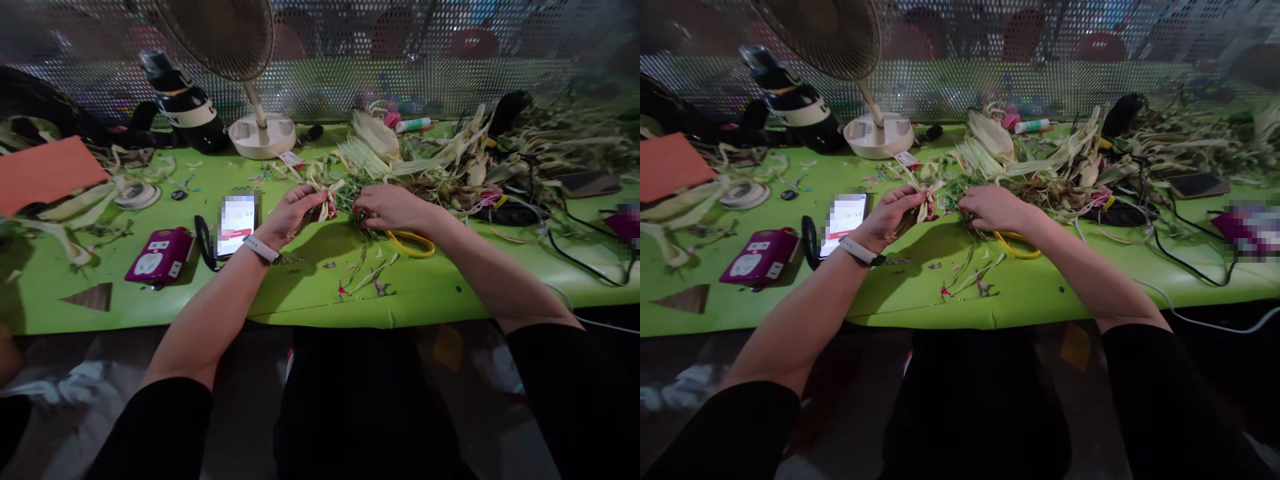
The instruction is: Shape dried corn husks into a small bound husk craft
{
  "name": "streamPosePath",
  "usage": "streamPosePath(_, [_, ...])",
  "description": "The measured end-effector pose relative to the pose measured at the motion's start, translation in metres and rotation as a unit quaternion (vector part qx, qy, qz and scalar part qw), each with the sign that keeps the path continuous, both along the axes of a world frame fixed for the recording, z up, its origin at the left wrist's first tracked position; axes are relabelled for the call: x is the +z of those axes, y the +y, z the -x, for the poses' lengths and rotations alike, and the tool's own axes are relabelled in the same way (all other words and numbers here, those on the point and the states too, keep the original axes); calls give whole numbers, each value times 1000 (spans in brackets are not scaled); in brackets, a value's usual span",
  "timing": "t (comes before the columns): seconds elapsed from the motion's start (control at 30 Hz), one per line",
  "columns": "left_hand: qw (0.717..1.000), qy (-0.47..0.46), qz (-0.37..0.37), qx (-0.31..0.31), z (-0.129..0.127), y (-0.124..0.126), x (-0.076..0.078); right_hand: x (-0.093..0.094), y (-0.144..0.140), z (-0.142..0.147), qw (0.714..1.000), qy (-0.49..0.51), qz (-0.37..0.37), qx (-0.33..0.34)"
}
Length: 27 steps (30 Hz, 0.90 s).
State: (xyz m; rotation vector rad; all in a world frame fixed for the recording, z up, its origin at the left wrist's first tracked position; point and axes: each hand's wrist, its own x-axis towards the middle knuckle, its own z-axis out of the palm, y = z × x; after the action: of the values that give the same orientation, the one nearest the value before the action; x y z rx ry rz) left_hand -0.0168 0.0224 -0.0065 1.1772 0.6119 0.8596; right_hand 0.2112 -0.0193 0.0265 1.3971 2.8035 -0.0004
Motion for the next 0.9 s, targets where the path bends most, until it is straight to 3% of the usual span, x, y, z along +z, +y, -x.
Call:
streamPosePath(0.13, [1000,1,11,3,0,-3,1,-3,-1,1,999,27,33,-5])
streamPosePath(0.27, [999,6,39,19,-3,-5,4,3,1,-6,979,202,27,-28])
streamPosePath(0.33, [998,-4,52,25,-3,-5,6,10,4,-10,944,322,14,-69])
streamPosePath(0.43, [997,-28,70,30,-4,-6,10,20,8,-14,868,474,-3,-152])
streamPosePath(0.53, [995,-44,87,32,-3,-8,15,28,9,-15,799,564,2,-209])
streamPosePath(0.6, [994,-57,92,32,-3,-11,18,31,9,-15,779,589,25,-215])
streamPosePath(0.67, [993,-67,95,29,-2,-13,22,31,9,-16,780,591,44,-203])
streamPosePath(0.77, [993,-62,99,31,-2,-15,27,28,13,-22,817,545,23,-187])
streamPosePath(0.9, [993,-50,96,53,-2,-14,29,22,3,-25,891,362,-156,-224])
